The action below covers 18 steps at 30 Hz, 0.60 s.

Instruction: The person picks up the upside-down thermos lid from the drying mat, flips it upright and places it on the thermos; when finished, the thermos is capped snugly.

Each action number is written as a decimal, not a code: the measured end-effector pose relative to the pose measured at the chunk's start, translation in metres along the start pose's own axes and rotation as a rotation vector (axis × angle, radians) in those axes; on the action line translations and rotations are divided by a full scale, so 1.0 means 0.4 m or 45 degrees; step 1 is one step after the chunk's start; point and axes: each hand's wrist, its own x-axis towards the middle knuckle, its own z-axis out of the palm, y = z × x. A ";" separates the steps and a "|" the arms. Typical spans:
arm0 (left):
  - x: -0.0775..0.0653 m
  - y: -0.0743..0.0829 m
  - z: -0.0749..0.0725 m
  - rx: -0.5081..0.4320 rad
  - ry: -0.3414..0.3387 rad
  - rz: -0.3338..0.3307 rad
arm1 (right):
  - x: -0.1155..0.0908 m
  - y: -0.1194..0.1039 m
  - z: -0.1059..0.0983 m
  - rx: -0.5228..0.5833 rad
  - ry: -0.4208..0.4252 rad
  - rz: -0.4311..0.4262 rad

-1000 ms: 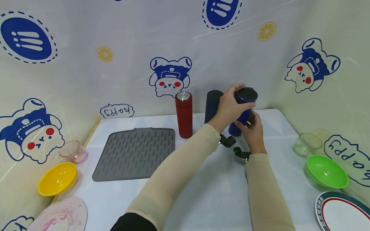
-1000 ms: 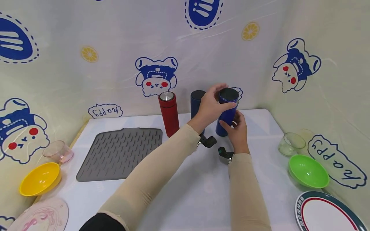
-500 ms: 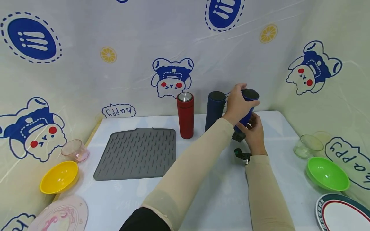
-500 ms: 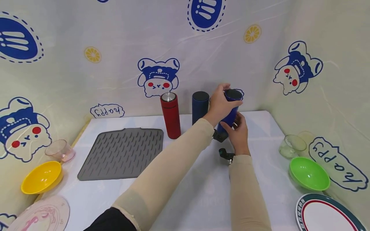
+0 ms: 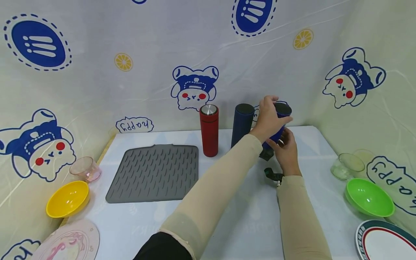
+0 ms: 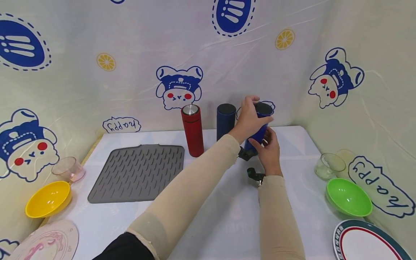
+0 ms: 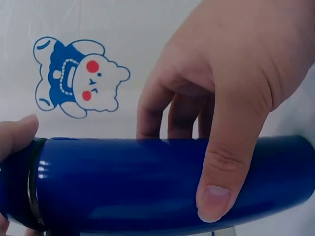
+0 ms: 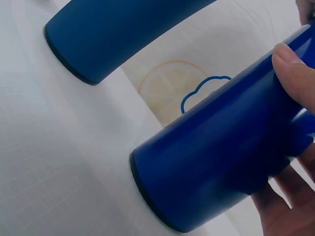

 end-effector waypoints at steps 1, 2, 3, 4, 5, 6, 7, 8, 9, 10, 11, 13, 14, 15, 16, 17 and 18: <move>0.001 0.000 0.002 0.034 0.014 -0.001 | 0.000 0.000 0.000 0.008 -0.004 0.002; 0.001 0.000 0.002 0.066 0.032 -0.006 | 0.000 -0.001 0.000 0.007 -0.006 0.007; 0.002 0.000 0.003 0.093 0.049 -0.010 | 0.001 -0.002 0.000 0.002 -0.008 0.013; 0.003 0.001 0.002 0.114 0.060 -0.014 | 0.001 -0.003 0.000 -0.003 -0.010 0.017; 0.005 0.000 0.001 0.134 0.065 -0.020 | 0.002 -0.003 0.001 -0.003 -0.008 0.018; 0.006 0.000 0.000 0.147 0.067 -0.013 | 0.003 -0.003 0.001 -0.003 -0.007 0.014; 0.008 -0.002 -0.001 0.147 0.058 -0.006 | 0.003 -0.003 0.002 -0.002 -0.004 0.007; 0.010 -0.004 -0.002 0.134 0.043 0.003 | 0.004 -0.003 0.002 -0.004 0.001 0.002; 0.012 -0.007 -0.004 0.105 0.022 0.014 | 0.004 -0.004 0.002 -0.006 0.003 -0.003; 0.014 -0.011 -0.007 0.077 -0.004 0.028 | 0.004 -0.003 0.002 -0.007 0.004 -0.010; 0.015 -0.015 -0.009 0.047 -0.033 0.040 | 0.003 -0.003 0.002 -0.008 0.006 -0.013; 0.019 -0.022 -0.017 -0.031 -0.097 0.059 | 0.002 -0.003 0.001 -0.014 0.007 -0.011; 0.020 -0.026 -0.021 -0.073 -0.134 0.064 | 0.001 -0.003 0.000 -0.017 0.006 -0.008; 0.021 -0.028 -0.026 -0.113 -0.176 0.068 | 0.001 -0.002 -0.001 -0.022 0.005 -0.005; 0.022 -0.030 -0.030 -0.142 -0.220 0.071 | 0.000 -0.001 -0.002 -0.020 0.005 -0.006; 0.024 -0.031 -0.034 -0.174 -0.262 0.073 | -0.001 0.000 -0.003 -0.018 0.005 -0.005; 0.026 -0.032 -0.037 -0.208 -0.301 0.076 | -0.001 0.001 -0.004 -0.010 0.004 -0.010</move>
